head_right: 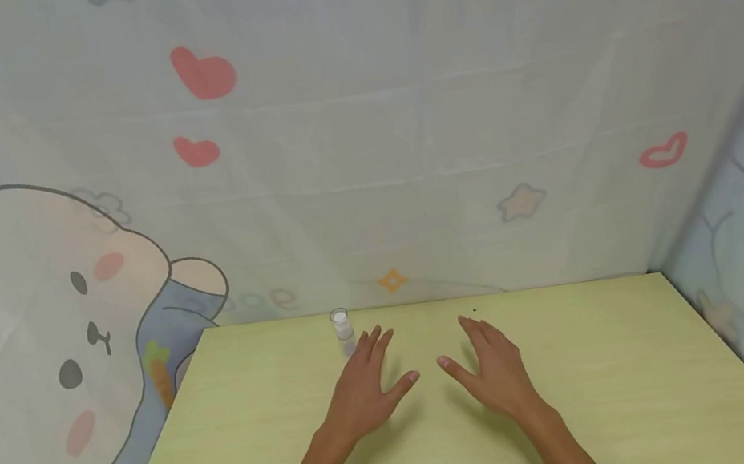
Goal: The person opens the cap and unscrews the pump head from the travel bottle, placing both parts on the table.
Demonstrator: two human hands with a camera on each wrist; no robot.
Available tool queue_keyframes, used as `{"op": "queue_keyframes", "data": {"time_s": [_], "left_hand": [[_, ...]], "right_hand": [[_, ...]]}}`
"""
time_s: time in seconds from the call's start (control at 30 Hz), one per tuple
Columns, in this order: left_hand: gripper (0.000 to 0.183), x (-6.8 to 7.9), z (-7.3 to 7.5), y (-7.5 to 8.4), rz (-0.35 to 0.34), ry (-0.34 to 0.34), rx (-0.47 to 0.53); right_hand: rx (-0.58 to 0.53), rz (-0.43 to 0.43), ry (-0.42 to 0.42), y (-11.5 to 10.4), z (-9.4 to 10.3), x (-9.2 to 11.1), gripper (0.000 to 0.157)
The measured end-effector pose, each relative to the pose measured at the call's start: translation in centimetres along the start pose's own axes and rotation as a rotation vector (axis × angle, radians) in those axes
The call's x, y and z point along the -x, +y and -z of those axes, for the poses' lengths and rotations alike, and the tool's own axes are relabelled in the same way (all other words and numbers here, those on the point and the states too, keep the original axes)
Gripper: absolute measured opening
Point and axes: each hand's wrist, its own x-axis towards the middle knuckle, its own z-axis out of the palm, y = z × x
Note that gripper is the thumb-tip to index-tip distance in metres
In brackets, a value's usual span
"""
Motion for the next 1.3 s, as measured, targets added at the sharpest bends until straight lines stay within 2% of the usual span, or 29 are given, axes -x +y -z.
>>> {"op": "queue_keyframes", "data": {"time_s": [0.27,0.43,0.73,0.87,1.17,1.3], "left_hand": [[0.077,0.5,0.4,0.1,0.008,0.125,0.083],[0.070,0.6,0.9,-0.1,-0.018,0.197,0.093],[0.065,0.6,1.4,-0.4,-0.026,0.259,0.088],[0.062,0.5,1.5,-0.5,-0.030,0.297,0.117],[0.052,0.1,2.0,-1.4,-0.065,0.425,0.161],[0.051,0.0,2.2,-1.9,-0.052,0.438,0.177]], "right_hand": [[-0.018,-0.017,-0.015,-0.3,-0.5,0.1,0.080],[-0.032,-0.003,-0.007,-0.9,-0.8,-0.1,0.080],[-0.047,0.035,0.007,-2.3,-2.0,-0.6,0.076],[-0.056,0.023,0.001,-2.8,-2.1,-0.7,0.077],[-0.068,0.024,0.006,-3.3,-2.4,-0.9,0.077],[-0.051,0.039,0.021,-3.4,-2.8,-1.1,0.077]]}}
